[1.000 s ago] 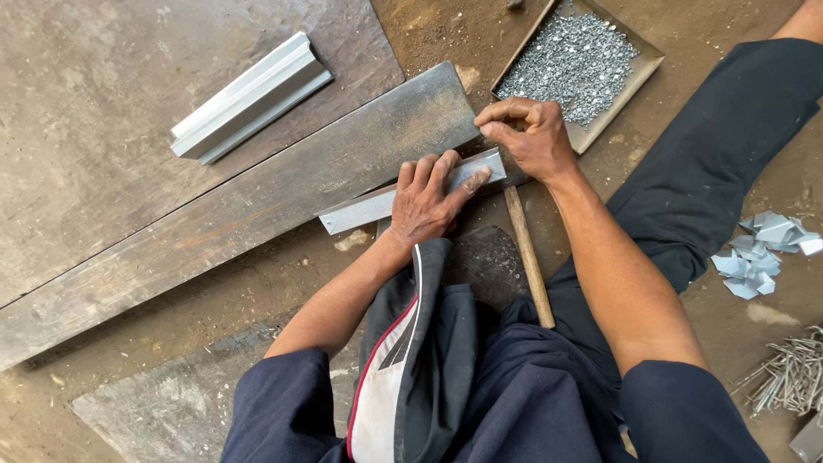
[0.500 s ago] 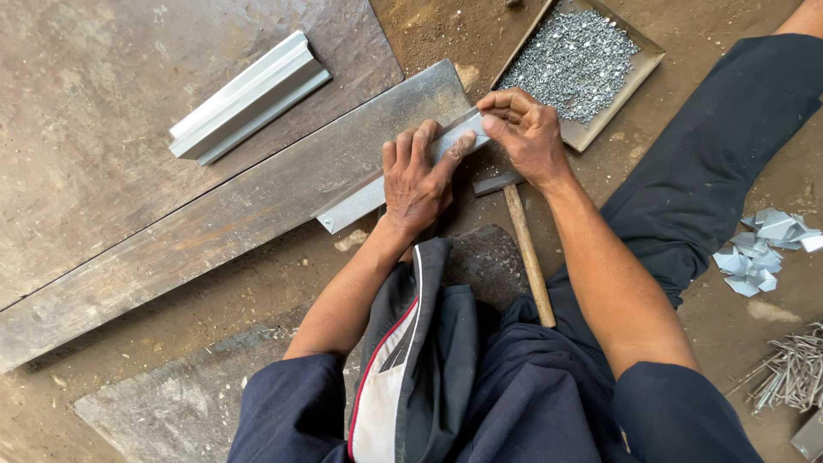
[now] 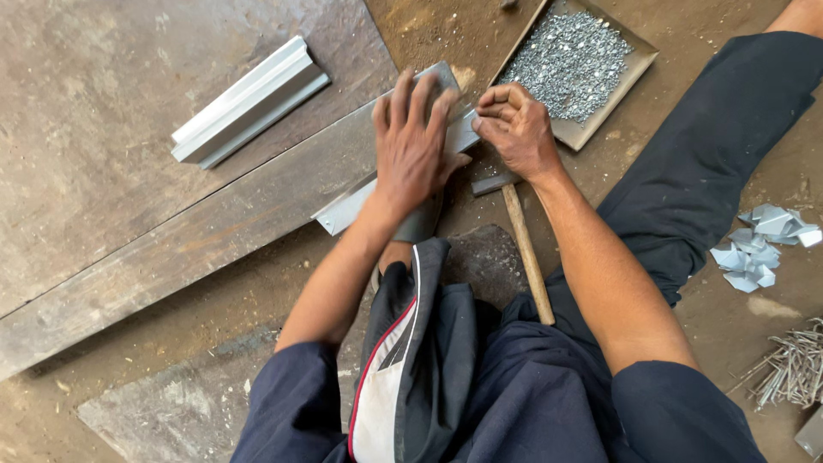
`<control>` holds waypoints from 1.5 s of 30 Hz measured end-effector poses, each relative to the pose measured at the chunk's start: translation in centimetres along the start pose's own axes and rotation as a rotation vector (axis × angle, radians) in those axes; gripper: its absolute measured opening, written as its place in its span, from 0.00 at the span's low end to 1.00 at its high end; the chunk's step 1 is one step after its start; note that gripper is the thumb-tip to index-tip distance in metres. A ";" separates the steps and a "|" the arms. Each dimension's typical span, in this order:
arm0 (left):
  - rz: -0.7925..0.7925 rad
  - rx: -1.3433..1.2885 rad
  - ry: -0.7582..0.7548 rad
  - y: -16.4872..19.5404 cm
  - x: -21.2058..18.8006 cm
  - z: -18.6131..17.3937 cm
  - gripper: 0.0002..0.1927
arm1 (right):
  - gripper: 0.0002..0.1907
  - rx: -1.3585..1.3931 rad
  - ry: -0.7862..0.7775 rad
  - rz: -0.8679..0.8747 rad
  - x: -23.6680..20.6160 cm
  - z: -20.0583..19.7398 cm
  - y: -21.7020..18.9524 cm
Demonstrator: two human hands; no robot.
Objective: The person sits on the ground and hammers small galvanized metal pieces against a metal form to bend them into angled shapes, placing finished pieces on a pile and picking up new flat pieces to shape.
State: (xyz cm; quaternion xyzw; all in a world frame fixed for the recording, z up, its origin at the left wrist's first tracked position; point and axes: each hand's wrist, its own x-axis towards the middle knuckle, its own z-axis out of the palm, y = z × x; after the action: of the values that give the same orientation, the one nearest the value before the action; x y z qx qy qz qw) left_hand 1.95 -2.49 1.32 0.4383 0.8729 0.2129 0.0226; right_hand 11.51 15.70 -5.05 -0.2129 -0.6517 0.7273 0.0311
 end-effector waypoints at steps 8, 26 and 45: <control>0.310 -0.114 -0.240 -3.5 4.1 1.0 0.38 | 0.17 0.068 -0.022 0.000 0.5 0.0 -0.4; 0.293 -0.146 -0.186 -3.9 3.5 1.7 0.36 | 0.17 -0.345 0.056 0.225 -17.8 -1.0 -5.3; 0.288 -0.104 -0.177 -3.9 3.6 2.0 0.34 | 0.18 -0.845 0.090 -0.229 -15.0 2.1 -7.7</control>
State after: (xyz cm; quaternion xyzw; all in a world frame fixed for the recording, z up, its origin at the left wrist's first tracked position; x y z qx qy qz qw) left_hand -2.79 -1.01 -1.48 0.5740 0.7836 0.2194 0.0914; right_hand 22.58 10.08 6.52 -0.1646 -0.9094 0.3786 0.0501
